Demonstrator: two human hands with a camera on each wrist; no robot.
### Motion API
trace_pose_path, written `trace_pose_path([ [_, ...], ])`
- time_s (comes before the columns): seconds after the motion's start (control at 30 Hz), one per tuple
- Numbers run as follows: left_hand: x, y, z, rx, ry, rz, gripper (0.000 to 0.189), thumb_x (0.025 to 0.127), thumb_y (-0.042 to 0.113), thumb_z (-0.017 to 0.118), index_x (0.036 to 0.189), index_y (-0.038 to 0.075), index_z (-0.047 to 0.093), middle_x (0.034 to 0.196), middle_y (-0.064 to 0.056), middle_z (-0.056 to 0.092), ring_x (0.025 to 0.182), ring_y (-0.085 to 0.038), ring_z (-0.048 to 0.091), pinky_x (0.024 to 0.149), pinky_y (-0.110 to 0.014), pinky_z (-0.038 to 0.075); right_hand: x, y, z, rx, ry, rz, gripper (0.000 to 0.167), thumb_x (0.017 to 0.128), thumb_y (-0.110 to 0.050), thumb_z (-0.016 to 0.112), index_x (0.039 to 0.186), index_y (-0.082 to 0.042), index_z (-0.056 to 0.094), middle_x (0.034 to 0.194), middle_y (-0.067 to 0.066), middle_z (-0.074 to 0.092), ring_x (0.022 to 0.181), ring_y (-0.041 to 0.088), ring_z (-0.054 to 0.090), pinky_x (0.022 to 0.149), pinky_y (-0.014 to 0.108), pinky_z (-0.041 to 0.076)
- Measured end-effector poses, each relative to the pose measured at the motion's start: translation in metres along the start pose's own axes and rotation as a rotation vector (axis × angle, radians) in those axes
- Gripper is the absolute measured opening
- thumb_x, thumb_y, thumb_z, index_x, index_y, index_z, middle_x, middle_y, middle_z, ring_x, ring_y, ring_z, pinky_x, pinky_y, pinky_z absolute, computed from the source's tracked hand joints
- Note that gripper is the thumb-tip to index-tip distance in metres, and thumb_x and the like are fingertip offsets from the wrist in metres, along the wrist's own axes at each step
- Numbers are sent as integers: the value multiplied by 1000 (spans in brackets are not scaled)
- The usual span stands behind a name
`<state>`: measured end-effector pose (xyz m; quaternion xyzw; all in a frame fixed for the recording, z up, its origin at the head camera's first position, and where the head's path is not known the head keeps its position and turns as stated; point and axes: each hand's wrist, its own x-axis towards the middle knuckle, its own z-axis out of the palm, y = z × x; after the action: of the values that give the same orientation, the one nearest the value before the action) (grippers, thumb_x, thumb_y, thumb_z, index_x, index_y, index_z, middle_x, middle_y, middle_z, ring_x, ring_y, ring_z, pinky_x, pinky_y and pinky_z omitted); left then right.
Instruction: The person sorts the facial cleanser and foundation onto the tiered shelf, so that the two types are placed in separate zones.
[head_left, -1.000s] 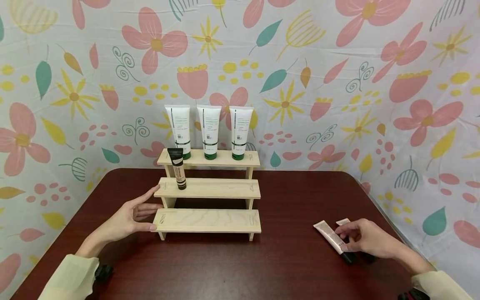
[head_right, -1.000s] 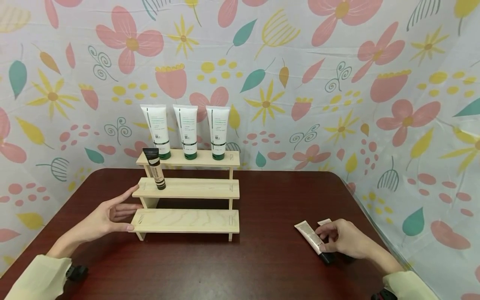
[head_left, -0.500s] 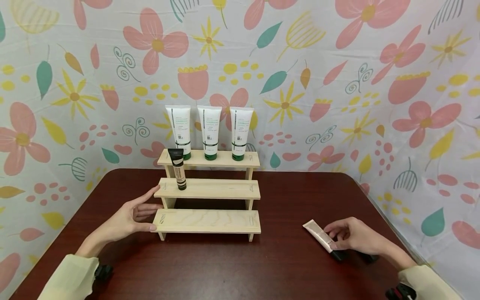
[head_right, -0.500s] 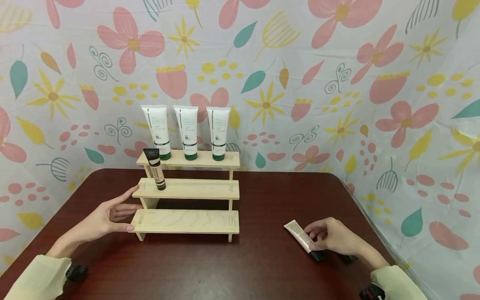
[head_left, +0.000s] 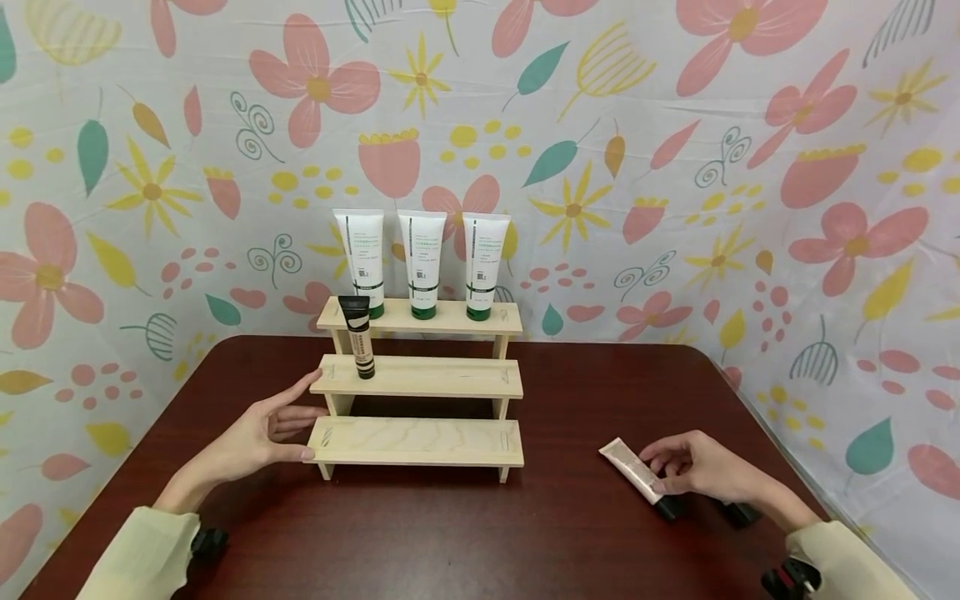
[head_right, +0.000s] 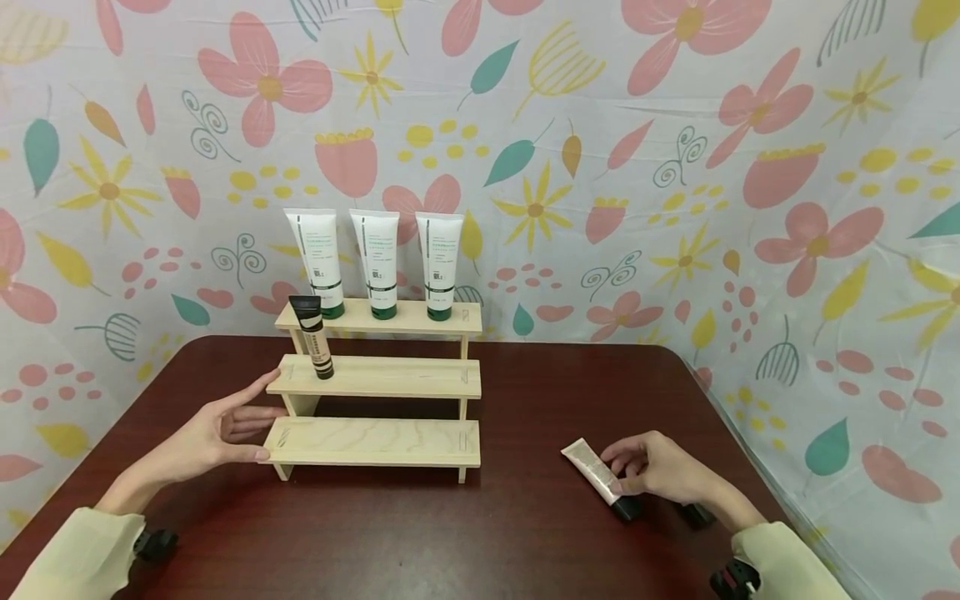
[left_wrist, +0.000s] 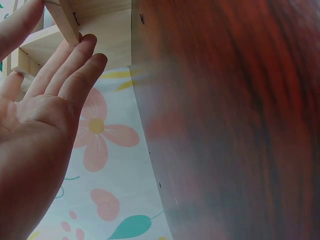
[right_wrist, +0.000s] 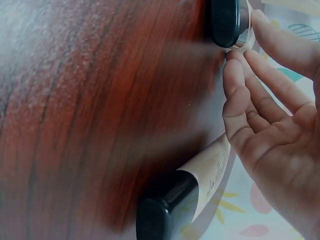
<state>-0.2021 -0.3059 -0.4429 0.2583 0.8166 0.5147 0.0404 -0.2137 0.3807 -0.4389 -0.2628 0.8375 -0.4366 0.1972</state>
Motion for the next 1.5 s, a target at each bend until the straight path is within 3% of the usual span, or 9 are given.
trace_pose_path([
  [0.33,0,0,0,-17,-6,-7,111,85,4,88,171,15,18,140,-29,61,127,-49,59,96,-45,56,4,-3,5,19,-3,24,42,92,-2,79,126,17,63,96,18,66,74,20,64,63,28,54],
  [1.07,-1,1,1,7,14,-17,112,84,7,90,171,16,19,139,-27,62,127,-43,61,99,-44,55,15,-17,9,-3,-35,107,43,89,-7,82,121,15,64,84,9,63,68,11,59,63,28,54],
  [1.3,0,-1,1,9,13,-8,112,84,7,90,171,18,20,139,-25,63,127,-41,62,99,-40,54,14,-20,12,17,-40,138,41,86,-2,79,121,16,67,87,12,69,75,19,68,65,33,57],
  [1.5,1,-1,1,12,16,7,112,83,5,90,170,17,21,140,-25,63,126,-34,64,99,-39,55,12,-17,13,134,-57,105,41,87,5,75,123,21,63,101,21,72,86,32,76,74,36,62],
])
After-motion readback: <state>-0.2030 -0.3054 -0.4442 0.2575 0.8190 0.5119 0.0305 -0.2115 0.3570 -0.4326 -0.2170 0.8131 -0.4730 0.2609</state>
